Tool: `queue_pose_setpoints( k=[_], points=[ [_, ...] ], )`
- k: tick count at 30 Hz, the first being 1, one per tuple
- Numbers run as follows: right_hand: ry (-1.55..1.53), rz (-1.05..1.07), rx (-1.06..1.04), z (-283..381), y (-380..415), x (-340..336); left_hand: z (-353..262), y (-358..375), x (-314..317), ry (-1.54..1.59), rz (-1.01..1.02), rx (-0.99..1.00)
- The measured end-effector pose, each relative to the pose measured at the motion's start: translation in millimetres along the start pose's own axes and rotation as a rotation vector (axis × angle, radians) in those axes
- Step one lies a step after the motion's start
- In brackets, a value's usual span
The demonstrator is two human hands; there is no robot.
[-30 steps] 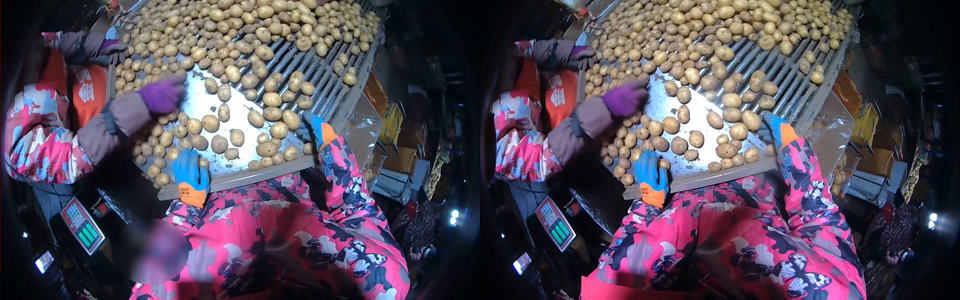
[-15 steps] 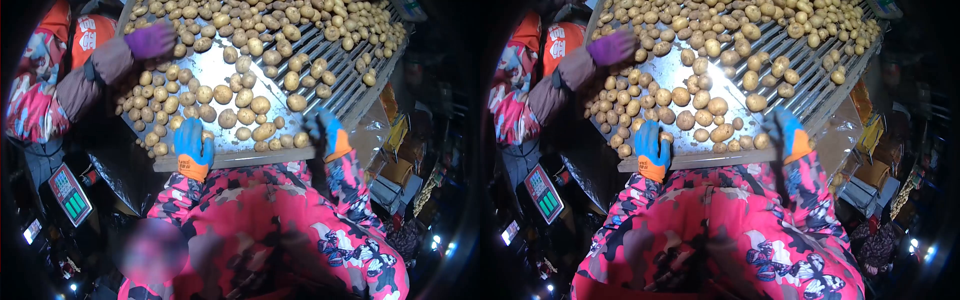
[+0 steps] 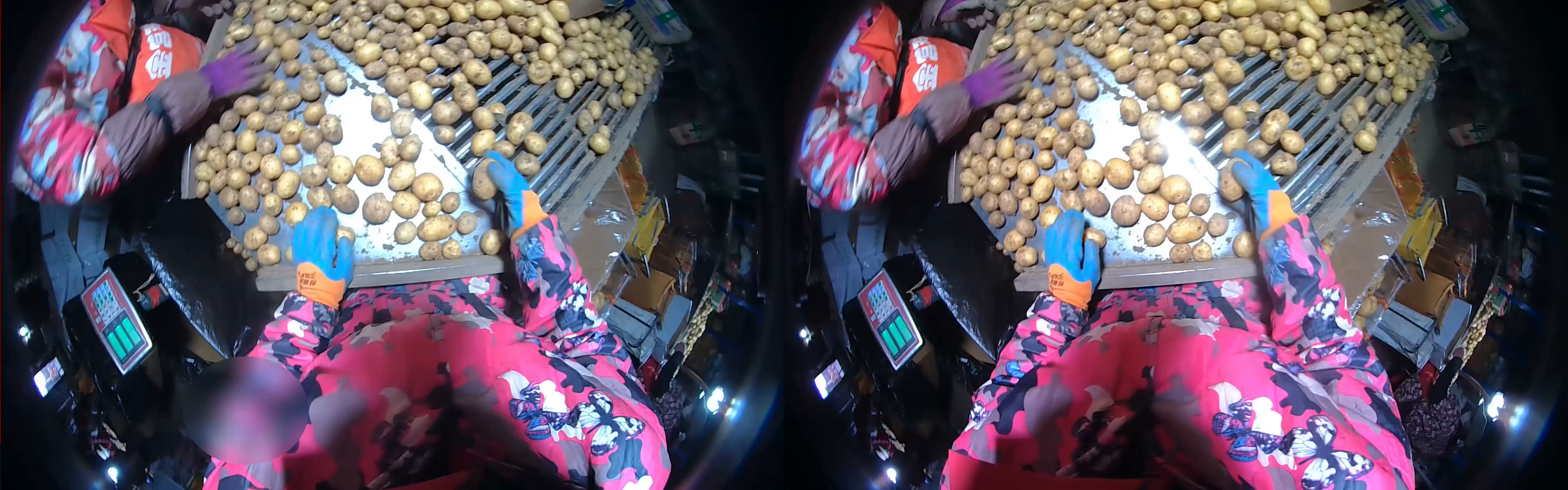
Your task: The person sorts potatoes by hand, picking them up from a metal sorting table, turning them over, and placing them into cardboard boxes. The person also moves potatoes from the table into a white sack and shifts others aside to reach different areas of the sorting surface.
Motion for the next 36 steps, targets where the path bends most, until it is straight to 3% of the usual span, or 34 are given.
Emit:
queue_pose_setpoints(
  k=[3,5,8,10,12,13,14,15,17,19,21,23,25,26,27,30,32,33,34,36],
  points=[
    [-0.591,0.474,0.19,11.5,35.8,24.9,-3.0,-2.7,2.8,0.004,0.031,0.005],
    [-0.705,0.435,0.229,12.6,43.6,21.4,0.2,-1.5,3.3,0.006,0.062,-0.036],
    [-0.494,0.403,0.068,30.1,50.4,-10.2,2.7,0.1,1.8,0.021,0.04,-0.041],
    [-0.304,0.015,-0.031,49.6,64.3,-101.5,5.2,-0.2,-1.0,0.027,0.004,-0.054],
    [0.043,0.097,0.021,83.2,85.2,-130.1,6.6,0.1,-1.7,0.015,-0.018,-0.047],
    [0.886,-0.124,0.031,93.6,76.7,-207.9,4.3,0.1,-0.3,0.019,-0.035,-0.023],
    [0.979,-0.229,-0.064,94.2,79.4,-211.1,5.2,-1.8,1.3,0.042,-0.001,-0.06],
    [1.066,-0.34,-0.166,96.5,84.5,-201.1,4.5,0.2,1.5,0.051,0.007,-0.06],
    [0.939,-0.244,-0.232,82.8,83.8,-105.7,3.1,-0.7,1.7,-0.029,0.004,-0.019],
    [1.046,0.02,-0.362,54.6,70.0,-16.4,5.8,0.6,1.5,-0.039,-0.023,-0.006],
    [1.181,0.148,-0.474,43.4,52.7,60.5,8.0,2.6,1.5,0.006,-0.022,-0.046],
    [1.374,0.339,-0.476,8.0,1.0,86.5,7.2,3.7,-1.3,-0.008,-0.038,-0.026],
    [1.364,0.162,-0.461,16.9,-36.0,86.4,9.0,3.7,-2.5,0.026,-0.058,-0.04],
    [1.35,-0.094,-0.673,56.9,-14.7,78.5,10.0,4.2,-3.3,0.031,-0.068,-0.049],
    [1.293,-0.104,-0.869,76.6,-10.7,73.4,11.4,4.2,-4.3,0.035,-0.079,-0.064],
    [0.803,0.086,-0.507,51.0,-11.6,42.0,10.6,2.0,-2.3,0.024,-0.032,-0.089],
    [1.297,0.416,-0.909,35.8,28.8,77.6,8.5,0.5,-4.9,0.071,-0.061,-0.075],
    [1.311,0.337,-0.585,25.0,28.0,88.4,8.1,0.0,-2.8,0.072,-0.064,-0.072],
    [1.601,0.403,-0.472,11.1,24.2,105.4,7.7,0.9,-2.2,0.054,-0.076,-0.053],
    [1.805,0.383,-0.54,-20.2,12.7,114.8,9.0,2.5,-2.6,0.025,-0.057,-0.054]
  ],
)
Point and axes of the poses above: each hand's wrist, its own y-axis away from the middle knuckle, its own x-axis out of the palm, z = x × y, the point moved 8 cm from there along -y, towards the middle knuckle, and after that the axes turned 1 degree about -z, right-handed, at the moved point
